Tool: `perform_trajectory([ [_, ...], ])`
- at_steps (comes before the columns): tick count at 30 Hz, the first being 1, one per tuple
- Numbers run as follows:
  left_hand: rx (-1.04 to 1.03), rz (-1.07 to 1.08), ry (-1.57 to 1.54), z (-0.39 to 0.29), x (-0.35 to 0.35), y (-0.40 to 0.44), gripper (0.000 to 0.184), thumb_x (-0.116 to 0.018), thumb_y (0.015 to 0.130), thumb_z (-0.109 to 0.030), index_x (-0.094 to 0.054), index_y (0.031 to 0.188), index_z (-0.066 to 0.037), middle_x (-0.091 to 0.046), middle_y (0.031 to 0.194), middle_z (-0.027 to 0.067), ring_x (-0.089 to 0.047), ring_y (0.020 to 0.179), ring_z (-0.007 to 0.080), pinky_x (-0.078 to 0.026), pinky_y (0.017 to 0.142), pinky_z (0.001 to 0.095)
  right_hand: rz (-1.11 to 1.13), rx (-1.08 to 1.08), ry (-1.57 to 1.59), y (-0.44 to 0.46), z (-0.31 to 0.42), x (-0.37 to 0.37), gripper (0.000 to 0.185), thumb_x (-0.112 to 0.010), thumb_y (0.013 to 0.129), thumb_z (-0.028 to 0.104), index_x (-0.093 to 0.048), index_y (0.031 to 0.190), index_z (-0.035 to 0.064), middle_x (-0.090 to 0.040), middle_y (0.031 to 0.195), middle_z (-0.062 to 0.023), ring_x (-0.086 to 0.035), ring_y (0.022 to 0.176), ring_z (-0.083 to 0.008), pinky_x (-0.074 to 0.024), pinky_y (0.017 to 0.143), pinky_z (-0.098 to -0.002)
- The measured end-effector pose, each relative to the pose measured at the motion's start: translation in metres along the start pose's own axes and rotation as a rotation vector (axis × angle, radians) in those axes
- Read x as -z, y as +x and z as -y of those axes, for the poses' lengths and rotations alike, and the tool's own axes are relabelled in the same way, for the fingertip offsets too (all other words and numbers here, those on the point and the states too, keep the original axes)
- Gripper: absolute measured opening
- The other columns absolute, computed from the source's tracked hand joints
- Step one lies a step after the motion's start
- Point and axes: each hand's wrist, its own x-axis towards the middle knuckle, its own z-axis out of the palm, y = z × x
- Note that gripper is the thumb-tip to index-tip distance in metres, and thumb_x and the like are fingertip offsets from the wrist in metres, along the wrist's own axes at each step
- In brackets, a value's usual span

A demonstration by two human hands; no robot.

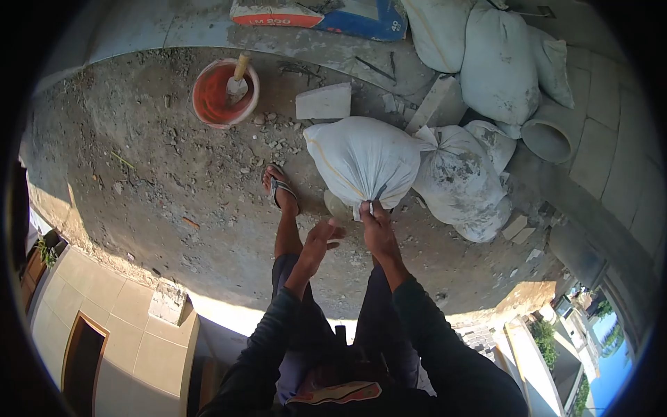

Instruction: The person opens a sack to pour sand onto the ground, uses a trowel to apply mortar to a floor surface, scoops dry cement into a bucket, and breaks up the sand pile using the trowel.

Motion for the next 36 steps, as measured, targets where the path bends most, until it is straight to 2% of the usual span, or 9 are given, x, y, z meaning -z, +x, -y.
perform_trajectory([
  [9, 0.337, 0.163, -0.178, -0.027, -0.075, 0.062, 0.057, -0.041, 0.094, -0.059, -0.055, 0.118, -0.009, -0.060, 0.105, 0.0077, -0.059, 0.096, 0.0193, -0.046, 0.084, 0.0375, 0.120, 0.202, -0.285, 0.017, -0.039, 0.029, 0.042, -0.045, 0.099, 0.040, -0.059, 0.101, 0.0010, -0.059, 0.083, -0.0072, -0.057, 0.077, -0.0139, -0.0492, 0.065, -0.0312],
  [13, 0.082, 0.344, -0.605, -0.018, -0.089, 0.130, 0.041, -0.045, 0.099, -0.039, -0.054, 0.114, -0.003, -0.061, 0.099, 0.0072, -0.060, 0.092, 0.0180, -0.049, 0.076, 0.0317, 0.289, -0.048, 0.064, 0.043, 0.002, 0.044, 0.040, -0.046, 0.098, 0.039, -0.059, 0.101, 0.0010, -0.060, 0.085, -0.0083, -0.057, 0.075, -0.0162, -0.0488, 0.065, -0.0318],
  [15, 0.067, 0.406, -0.688, -0.008, -0.094, 0.132, 0.036, -0.046, 0.100, -0.033, -0.055, 0.112, 0.000, -0.061, 0.096, 0.0074, -0.061, 0.088, 0.0174, -0.050, 0.073, 0.0305, -0.077, 0.202, -0.121, 0.034, 0.007, 0.033, 0.028, -0.055, 0.093, 0.026, -0.059, 0.096, -0.0013, -0.060, 0.090, -0.0184, -0.057, 0.086, -0.0351, -0.0422, 0.078, -0.0423],
  [18, 0.003, 0.675, -0.804, -0.016, -0.093, 0.124, 0.025, -0.049, 0.098, -0.025, -0.058, 0.105, -0.002, -0.063, 0.086, 0.0085, -0.063, 0.083, 0.0210, -0.052, 0.074, 0.0355, -0.004, 0.271, -0.034, 0.019, 0.004, 0.039, 0.023, -0.054, 0.093, 0.023, -0.058, 0.094, 0.0010, -0.057, 0.087, -0.0160, -0.055, 0.084, -0.0355, -0.0422, 0.078, -0.0424],
  [24, 0.154, 0.220, -0.542, -0.004, -0.084, 0.076, 0.024, -0.062, 0.091, -0.023, -0.059, 0.099, 0.000, -0.063, 0.089, 0.0073, -0.062, 0.082, 0.0190, -0.053, 0.070, 0.0338, 0.213, 0.534, -0.454, -0.024, 0.011, 0.066, 0.016, -0.059, 0.088, 0.017, -0.059, 0.092, 0.0011, -0.059, 0.091, -0.0141, -0.058, 0.088, -0.0291, -0.0460, 0.076, -0.0378],
  [26, 0.175, 0.202, -0.527, -0.003, -0.083, 0.078, 0.023, -0.065, 0.087, -0.015, -0.057, 0.102, 0.000, -0.061, 0.086, 0.0060, -0.060, 0.077, 0.0165, -0.050, 0.065, 0.0329, 0.300, 0.203, 0.030, -0.016, -0.003, 0.081, 0.020, -0.062, 0.086, 0.016, -0.060, 0.100, 0.0009, -0.062, 0.096, -0.0156, -0.062, 0.089, -0.0284, -0.0477, 0.078, -0.0358],
  [28, 0.075, 0.143, -0.274, -0.006, -0.091, 0.078, 0.022, -0.060, 0.087, -0.006, -0.054, 0.107, -0.001, -0.057, 0.082, 0.0037, -0.055, 0.069, 0.0126, -0.047, 0.059, 0.0302, 0.010, 0.205, -0.028, 0.012, -0.009, 0.088, 0.028, -0.065, 0.085, 0.018, -0.060, 0.106, 0.0005, -0.066, 0.093, -0.0161, -0.065, 0.088, -0.0283, -0.0483, 0.079, -0.0352],
  [34, -0.136, 0.073, 0.132, -0.017, -0.107, 0.087, 0.016, -0.049, 0.091, -0.008, -0.049, 0.106, -0.007, -0.048, 0.073, -0.0019, -0.044, 0.058, 0.0063, -0.036, 0.046, 0.0240, 0.048, 0.244, -0.624, 0.084, -0.008, 0.072, 0.032, -0.069, 0.083, 0.025, -0.059, 0.094, -0.0037, -0.065, 0.078, -0.0170, -0.066, 0.077, -0.0318, -0.0498, 0.070, -0.0379],
  [36, -0.199, 0.074, 0.205, -0.011, -0.102, 0.090, 0.015, -0.048, 0.092, -0.011, -0.048, 0.107, -0.009, -0.045, 0.071, -0.0031, -0.041, 0.057, 0.0057, -0.033, 0.046, 0.0236, 0.061, 0.221, -0.514, 0.085, -0.004, 0.078, 0.030, -0.069, 0.083, 0.024, -0.059, 0.089, -0.0031, -0.065, 0.078, -0.0181, -0.065, 0.076, -0.0335, -0.0495, 0.068, -0.0386],
])
